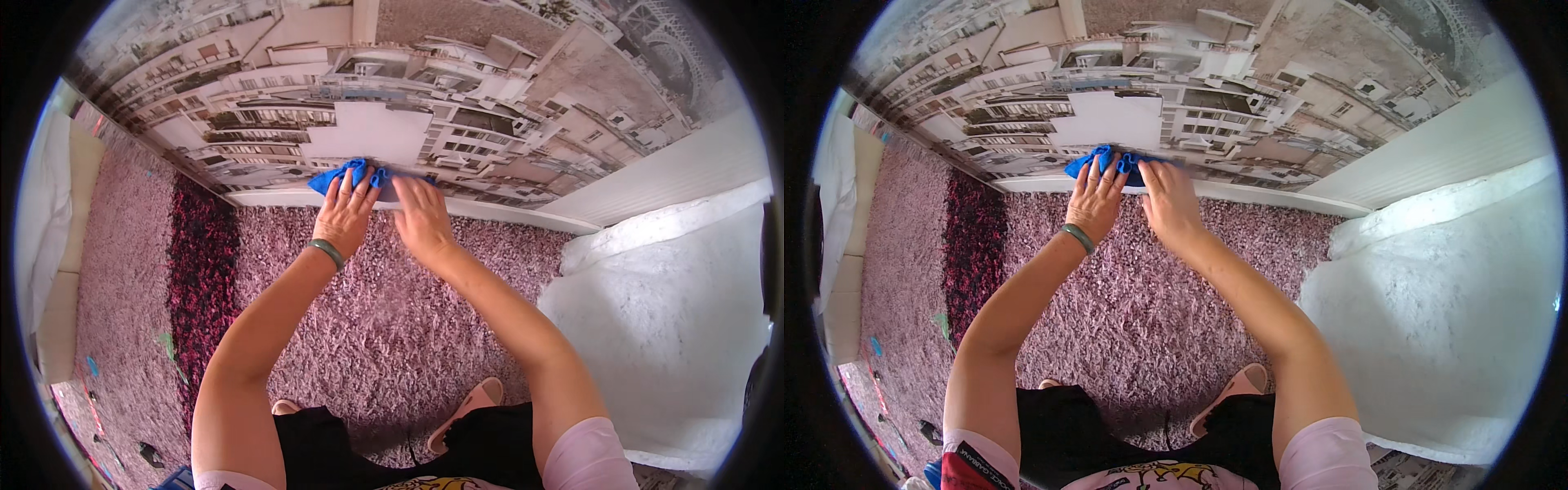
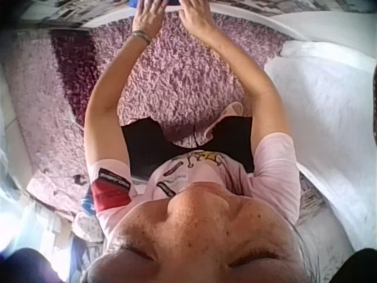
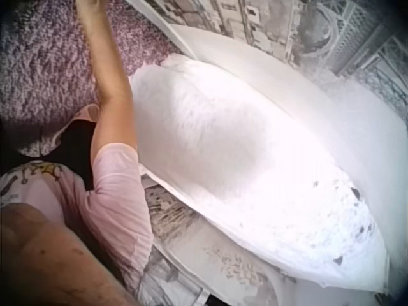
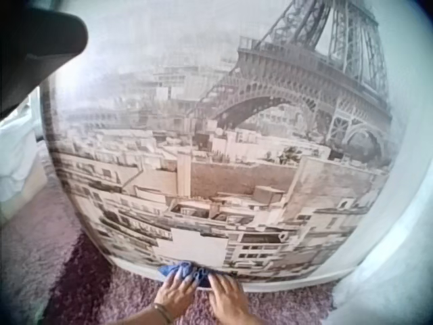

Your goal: The person wipes a wall with a blue cloth, then cleans a black shelf unit and a white cabinet door using the same cloth. The person moves around the room to reach different surfaces.

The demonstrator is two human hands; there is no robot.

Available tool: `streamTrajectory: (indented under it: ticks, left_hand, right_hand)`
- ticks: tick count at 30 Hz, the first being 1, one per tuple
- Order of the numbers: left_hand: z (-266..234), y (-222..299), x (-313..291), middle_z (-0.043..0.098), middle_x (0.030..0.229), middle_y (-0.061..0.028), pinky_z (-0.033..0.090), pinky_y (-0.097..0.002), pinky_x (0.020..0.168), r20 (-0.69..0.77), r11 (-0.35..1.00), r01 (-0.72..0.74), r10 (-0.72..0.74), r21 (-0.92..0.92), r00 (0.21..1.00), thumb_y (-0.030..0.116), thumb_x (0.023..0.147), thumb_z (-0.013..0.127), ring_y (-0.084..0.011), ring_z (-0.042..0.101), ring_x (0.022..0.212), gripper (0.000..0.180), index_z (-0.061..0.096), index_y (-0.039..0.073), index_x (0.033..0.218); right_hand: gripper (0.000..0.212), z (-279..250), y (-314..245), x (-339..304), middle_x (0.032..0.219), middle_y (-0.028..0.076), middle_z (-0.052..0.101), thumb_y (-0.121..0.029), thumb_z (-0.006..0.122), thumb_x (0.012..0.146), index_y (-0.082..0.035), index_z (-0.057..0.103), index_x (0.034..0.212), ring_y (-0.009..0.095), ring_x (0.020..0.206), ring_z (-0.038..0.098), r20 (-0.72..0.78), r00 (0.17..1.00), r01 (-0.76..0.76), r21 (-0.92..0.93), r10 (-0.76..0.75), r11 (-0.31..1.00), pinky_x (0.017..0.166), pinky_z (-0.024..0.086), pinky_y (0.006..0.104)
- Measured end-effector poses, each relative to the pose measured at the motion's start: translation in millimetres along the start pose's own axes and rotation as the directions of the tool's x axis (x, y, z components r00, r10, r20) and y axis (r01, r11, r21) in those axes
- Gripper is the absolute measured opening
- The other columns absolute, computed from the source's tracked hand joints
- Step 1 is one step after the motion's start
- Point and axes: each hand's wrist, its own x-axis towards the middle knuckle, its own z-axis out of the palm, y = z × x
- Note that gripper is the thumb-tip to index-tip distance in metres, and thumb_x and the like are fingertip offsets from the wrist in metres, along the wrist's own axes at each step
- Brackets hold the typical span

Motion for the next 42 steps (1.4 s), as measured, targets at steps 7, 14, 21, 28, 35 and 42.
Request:
streamTrajectory:
  ticks: [7, 14, 21, 28, 35, 42]
  left_hand:
    - [-28.0, -11.0, 15.9, 0.030, 0.145, -0.0081, 0.021, -0.0454, 0.108, -0.078, 0.999, 0.004, 0.000, 0.047, 0.997, 0.011, 0.080, 0.053, -0.0309, 0.029, 0.133, 0.054, 0.041, 0.009, 0.133]
    - [-69.9, -32.5, 28.5, 0.032, 0.144, -0.0107, 0.020, -0.0440, 0.109, -0.228, 0.989, 0.137, -0.120, 0.058, 0.966, 0.010, 0.082, 0.051, -0.0319, 0.028, 0.133, 0.055, 0.038, 0.007, 0.135]
    - [-112.3, -30.2, 53.4, 0.027, 0.146, -0.0138, 0.021, -0.0450, 0.106, -0.385, 0.964, 0.230, -0.264, -0.133, 0.884, 0.010, 0.082, 0.054, -0.0357, 0.024, 0.134, 0.061, 0.032, 0.004, 0.138]
    - [-115.1, -26.0, 65.7, 0.027, 0.146, -0.0155, 0.023, -0.0474, 0.105, -0.396, 0.954, 0.193, -0.273, -0.232, 0.877, 0.014, 0.085, 0.055, -0.0379, 0.025, 0.133, 0.060, 0.030, 0.005, 0.139]
    - [-136.2, -21.9, 79.8, 0.019, 0.145, -0.0281, 0.014, -0.0529, 0.106, -0.534, 0.969, 0.111, -0.216, -0.221, 0.818, 0.015, 0.084, 0.053, -0.0446, 0.021, 0.133, 0.064, 0.025, 0.001, 0.140]
    - [-164.0, -9.9, 141.1, 0.022, 0.144, -0.0268, 0.013, -0.0546, 0.105, -0.523, 0.985, 0.001, -0.092, -0.170, 0.847, 0.018, 0.075, 0.049, -0.0479, 0.016, 0.133, 0.064, 0.035, 0.001, 0.135]
  right_hand:
    - [0.053, -9.0, -11.6, 8.3, 0.119, 0.019, 0.047, -0.005, 0.062, 0.074, 0.001, 0.043, 0.123, 0.036, 0.110, 0.046, -0.050, 0.997, -0.050, 0.202, 0.061, 0.978, 0.094, 0.037, 0.0445]
    - [0.058, -24.8, -49.7, 25.2, 0.127, 0.022, 0.043, -0.003, 0.063, 0.072, 0.002, 0.041, 0.125, 0.039, 0.117, 0.042, -0.071, 0.994, 0.093, 0.216, -0.079, 0.972, 0.097, 0.036, 0.0458]
    - [0.055, -46.0, -76.0, 55.7, 0.121, 0.024, 0.047, -0.001, 0.062, 0.075, 0.001, 0.039, 0.126, 0.040, 0.108, 0.049, -0.247, 0.967, 0.072, 0.500, 0.062, 0.863, 0.091, 0.043, 0.0417]
    - [0.041, -44.3, -63.6, 71.7, 0.096, 0.015, 0.063, -0.010, 0.064, 0.080, 0.002, 0.051, 0.117, 0.018, 0.084, 0.061, 0.043, 0.930, -0.219, 0.863, 0.366, 0.455, 0.074, 0.049, 0.0298]
    - [0.023, -103.3, -64.5, 86.2, 0.085, 0.006, 0.061, -0.011, 0.058, 0.085, 0.002, 0.056, 0.105, 0.008, 0.073, 0.054, 0.019, 0.895, -0.180, 0.930, 0.445, 0.321, 0.065, 0.047, 0.0237]
    - [0.015, -180.3, -60.1, 115.8, 0.086, 0.000, 0.055, -0.007, 0.055, 0.088, -0.003, 0.052, 0.102, 0.006, 0.076, 0.051, 0.184, 0.782, -0.033, 0.966, 0.596, -0.255, 0.067, 0.043, 0.0184]
